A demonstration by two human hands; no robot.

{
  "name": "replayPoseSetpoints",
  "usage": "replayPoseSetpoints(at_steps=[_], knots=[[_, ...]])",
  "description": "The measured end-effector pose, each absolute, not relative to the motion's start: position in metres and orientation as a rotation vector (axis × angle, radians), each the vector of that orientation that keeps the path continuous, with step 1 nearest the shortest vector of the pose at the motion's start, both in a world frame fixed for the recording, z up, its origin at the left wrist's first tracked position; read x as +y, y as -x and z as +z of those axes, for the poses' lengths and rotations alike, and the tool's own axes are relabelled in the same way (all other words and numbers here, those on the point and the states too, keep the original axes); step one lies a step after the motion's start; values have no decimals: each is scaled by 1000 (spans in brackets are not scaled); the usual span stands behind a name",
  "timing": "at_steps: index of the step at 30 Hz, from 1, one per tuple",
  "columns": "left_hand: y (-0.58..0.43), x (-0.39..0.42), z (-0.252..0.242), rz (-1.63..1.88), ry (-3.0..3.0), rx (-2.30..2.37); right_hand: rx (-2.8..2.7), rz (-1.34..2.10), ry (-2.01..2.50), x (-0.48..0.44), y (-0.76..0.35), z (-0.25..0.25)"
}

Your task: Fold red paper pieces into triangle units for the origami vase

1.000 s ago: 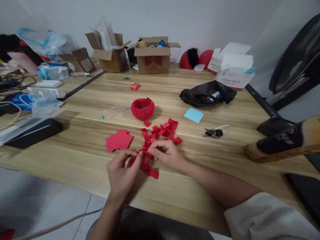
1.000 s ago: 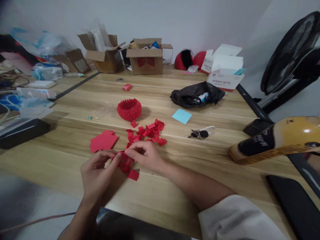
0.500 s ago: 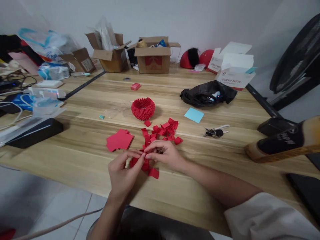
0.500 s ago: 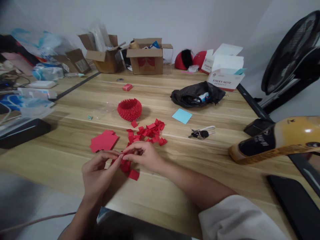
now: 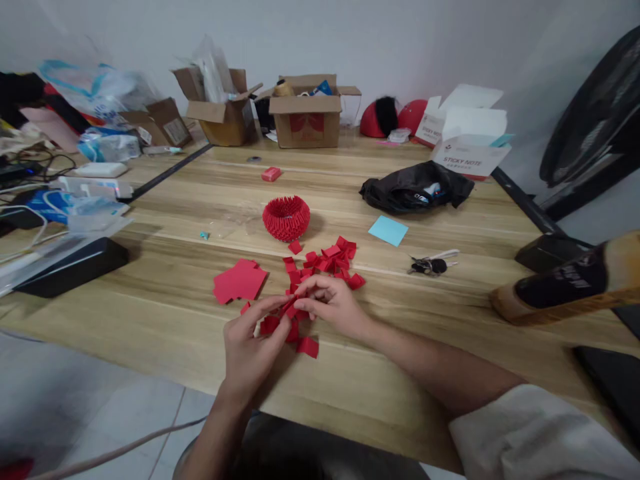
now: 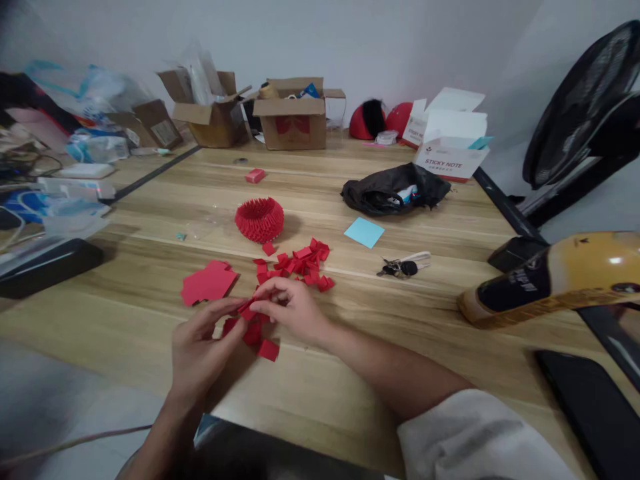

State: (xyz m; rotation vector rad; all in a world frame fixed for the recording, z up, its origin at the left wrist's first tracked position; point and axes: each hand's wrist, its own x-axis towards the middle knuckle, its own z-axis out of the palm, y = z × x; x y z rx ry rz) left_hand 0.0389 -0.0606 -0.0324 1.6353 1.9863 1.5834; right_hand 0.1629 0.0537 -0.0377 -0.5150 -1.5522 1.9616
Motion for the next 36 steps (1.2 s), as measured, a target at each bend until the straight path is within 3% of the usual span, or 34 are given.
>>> replayPoseSetpoints(at_steps=[36], knots=[[-44, -59, -25, 1625, -1651, 1998, -1589, 1929, 511, 53, -163, -37]])
